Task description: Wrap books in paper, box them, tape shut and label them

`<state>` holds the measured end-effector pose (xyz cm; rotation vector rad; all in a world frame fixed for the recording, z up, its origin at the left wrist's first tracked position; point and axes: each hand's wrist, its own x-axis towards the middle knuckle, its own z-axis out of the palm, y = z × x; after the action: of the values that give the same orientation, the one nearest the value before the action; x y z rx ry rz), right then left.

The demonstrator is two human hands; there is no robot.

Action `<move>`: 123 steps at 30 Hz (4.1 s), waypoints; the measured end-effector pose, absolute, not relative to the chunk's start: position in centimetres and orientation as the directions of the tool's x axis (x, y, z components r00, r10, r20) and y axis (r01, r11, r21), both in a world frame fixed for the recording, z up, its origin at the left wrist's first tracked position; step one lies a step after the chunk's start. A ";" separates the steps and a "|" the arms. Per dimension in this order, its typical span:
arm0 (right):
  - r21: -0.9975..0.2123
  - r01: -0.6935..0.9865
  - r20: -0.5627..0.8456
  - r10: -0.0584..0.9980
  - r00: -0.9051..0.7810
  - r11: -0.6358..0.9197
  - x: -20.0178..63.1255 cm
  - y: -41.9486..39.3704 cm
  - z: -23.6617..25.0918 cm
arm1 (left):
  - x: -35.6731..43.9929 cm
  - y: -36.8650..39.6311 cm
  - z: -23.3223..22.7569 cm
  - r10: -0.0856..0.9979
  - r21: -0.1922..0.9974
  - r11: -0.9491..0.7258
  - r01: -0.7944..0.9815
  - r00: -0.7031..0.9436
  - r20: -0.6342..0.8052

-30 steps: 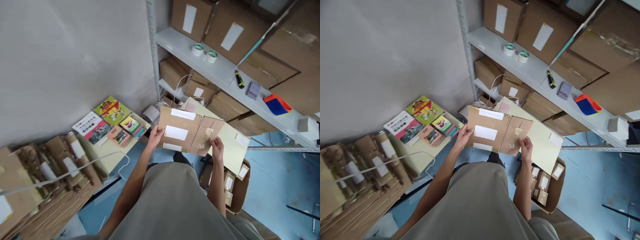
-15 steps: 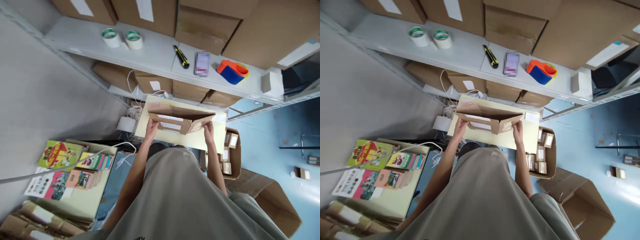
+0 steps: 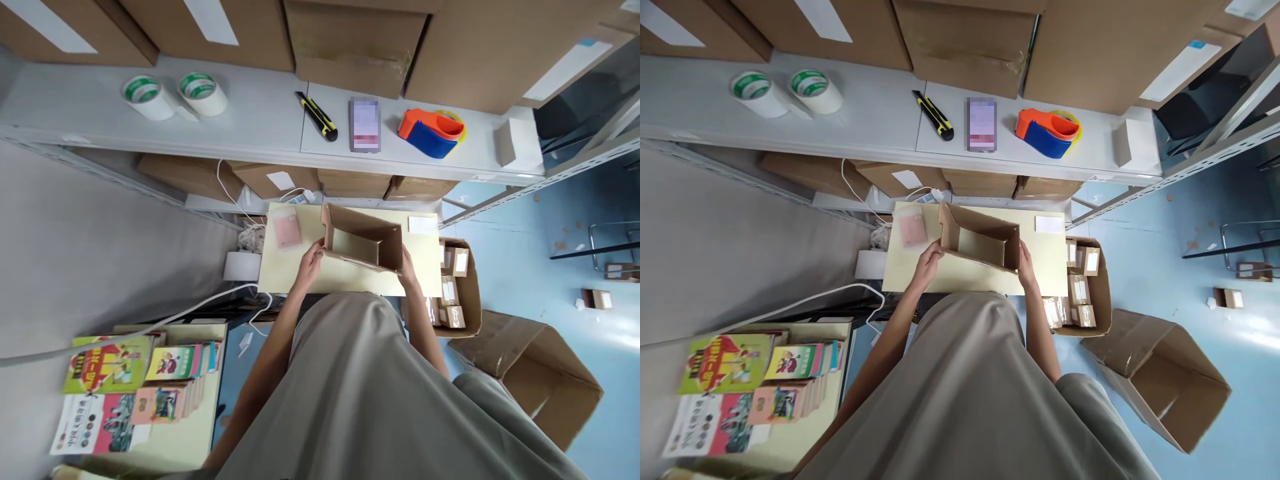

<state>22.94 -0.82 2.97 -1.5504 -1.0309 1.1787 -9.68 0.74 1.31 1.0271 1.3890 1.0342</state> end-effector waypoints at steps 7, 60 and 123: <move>-0.925 0.002 -0.376 0.917 0.135 -0.379 23.6 -0.7 4.5 | -10.2 1.2 1.6 0.948 0.954 0.299 0.012 -0.121 -0.296; -0.956 0.256 -0.201 0.953 -0.228 -0.140 15.8 0.5 9.3 | -14.9 -10.8 6.2 0.856 0.991 0.069 0.116 -0.518 0.001; -0.931 0.357 -0.072 0.997 0.025 -0.076 25.0 -0.1 5.4 | -10.2 -0.5 3.9 1.000 0.910 -0.024 0.414 -0.001 0.027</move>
<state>24.98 -0.14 5.42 -1.5393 -1.4283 1.0609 -10.17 -0.53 3.94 1.5344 1.5094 1.0014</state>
